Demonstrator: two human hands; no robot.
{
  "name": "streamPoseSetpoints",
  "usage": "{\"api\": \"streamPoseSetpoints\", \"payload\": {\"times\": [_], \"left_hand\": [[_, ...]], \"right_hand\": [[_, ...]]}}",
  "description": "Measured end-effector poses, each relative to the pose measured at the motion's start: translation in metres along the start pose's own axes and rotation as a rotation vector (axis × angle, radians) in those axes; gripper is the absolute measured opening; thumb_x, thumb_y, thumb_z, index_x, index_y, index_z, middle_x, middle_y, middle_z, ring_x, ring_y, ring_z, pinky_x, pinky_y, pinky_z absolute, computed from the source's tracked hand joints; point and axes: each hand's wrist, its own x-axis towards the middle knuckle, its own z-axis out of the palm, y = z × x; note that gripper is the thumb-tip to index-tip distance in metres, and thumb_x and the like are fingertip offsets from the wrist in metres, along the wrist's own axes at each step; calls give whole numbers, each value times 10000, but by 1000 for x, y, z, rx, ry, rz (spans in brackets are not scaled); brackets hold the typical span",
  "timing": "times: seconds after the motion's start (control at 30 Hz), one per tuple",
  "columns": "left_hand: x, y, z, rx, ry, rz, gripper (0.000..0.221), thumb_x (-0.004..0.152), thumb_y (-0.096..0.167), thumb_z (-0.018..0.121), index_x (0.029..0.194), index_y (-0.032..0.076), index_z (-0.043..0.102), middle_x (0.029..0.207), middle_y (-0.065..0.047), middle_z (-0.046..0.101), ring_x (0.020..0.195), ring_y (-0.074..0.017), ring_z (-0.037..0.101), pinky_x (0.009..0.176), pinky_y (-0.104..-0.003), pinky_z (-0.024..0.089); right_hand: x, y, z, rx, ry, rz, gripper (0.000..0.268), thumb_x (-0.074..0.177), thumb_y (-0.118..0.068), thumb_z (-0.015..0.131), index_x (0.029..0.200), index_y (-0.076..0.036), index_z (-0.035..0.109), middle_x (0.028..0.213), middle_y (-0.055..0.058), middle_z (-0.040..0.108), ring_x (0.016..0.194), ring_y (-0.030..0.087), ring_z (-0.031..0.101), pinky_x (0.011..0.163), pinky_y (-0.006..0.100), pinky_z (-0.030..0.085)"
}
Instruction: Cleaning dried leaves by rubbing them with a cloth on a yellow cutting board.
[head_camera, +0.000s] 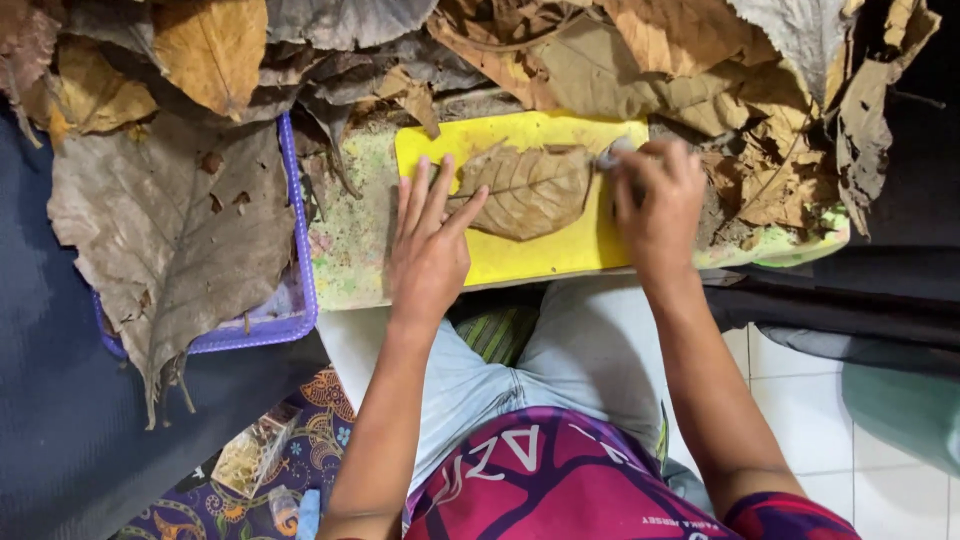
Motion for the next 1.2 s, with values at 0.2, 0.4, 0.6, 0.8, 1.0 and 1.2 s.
{"api": "streamPoseSetpoints", "payload": {"times": [0.2, 0.4, 0.6, 0.8, 1.0, 1.2], "left_hand": [[-5, -1, 5, -10, 73, 106, 442, 898, 187, 714, 1331, 100, 700, 1617, -105, 413, 1544, -334, 254, 1284, -524, 168], [-2, -1, 2, -58, 25, 178, 554, 901, 403, 798, 1335, 78, 685, 1488, -56, 588, 1485, -279, 399, 1285, -523, 126], [-16, -17, 20, -184, 50, 144, 296, 892, 159, 787, 1183, 209, 762, 1215, 55, 748, 1276, -204, 624, 1288, -505, 211], [-25, -39, 26, -243, 223, -145, 228, 988, 346, 726, 977, 123, 679, 767, -17, 607, 898, -232, 631, 940, -376, 488], [-2, -2, -12, 88, 154, -133, 269, 978, 320, 738, 963, 61, 664, 1095, -40, 544, 876, -273, 632, 812, -460, 483], [-7, 6, -51, 3, 189, -229, 420, 1005, 60, 662, 1407, 41, 545, 1030, -177, 709, 902, -347, 636, 843, -466, 385]], "right_hand": [[4, -16, -4, 26, 36, 57, 161, 984, -10, 759, 1115, -105, 761, 1123, 33, 560, 936, 267, 543, 821, 400, 446], [4, -15, -4, 61, 27, 54, 145, 991, 0, 747, 1106, -89, 754, 1120, 37, 548, 914, 265, 530, 817, 388, 436], [4, -13, -4, 51, 9, 46, 162, 980, 4, 746, 1119, -80, 753, 1119, 49, 549, 936, 276, 544, 822, 394, 440], [4, -15, -1, 52, 28, 69, 163, 970, 25, 746, 1093, -83, 757, 1111, 49, 560, 928, 270, 540, 824, 393, 434], [7, -15, -8, 46, -28, 43, 126, 986, -19, 746, 1098, -78, 753, 1100, 59, 555, 930, 284, 550, 809, 402, 438], [4, -18, -4, 19, -14, 99, 132, 973, -40, 764, 1090, -101, 764, 1104, 36, 565, 917, 248, 544, 822, 386, 432]]}}
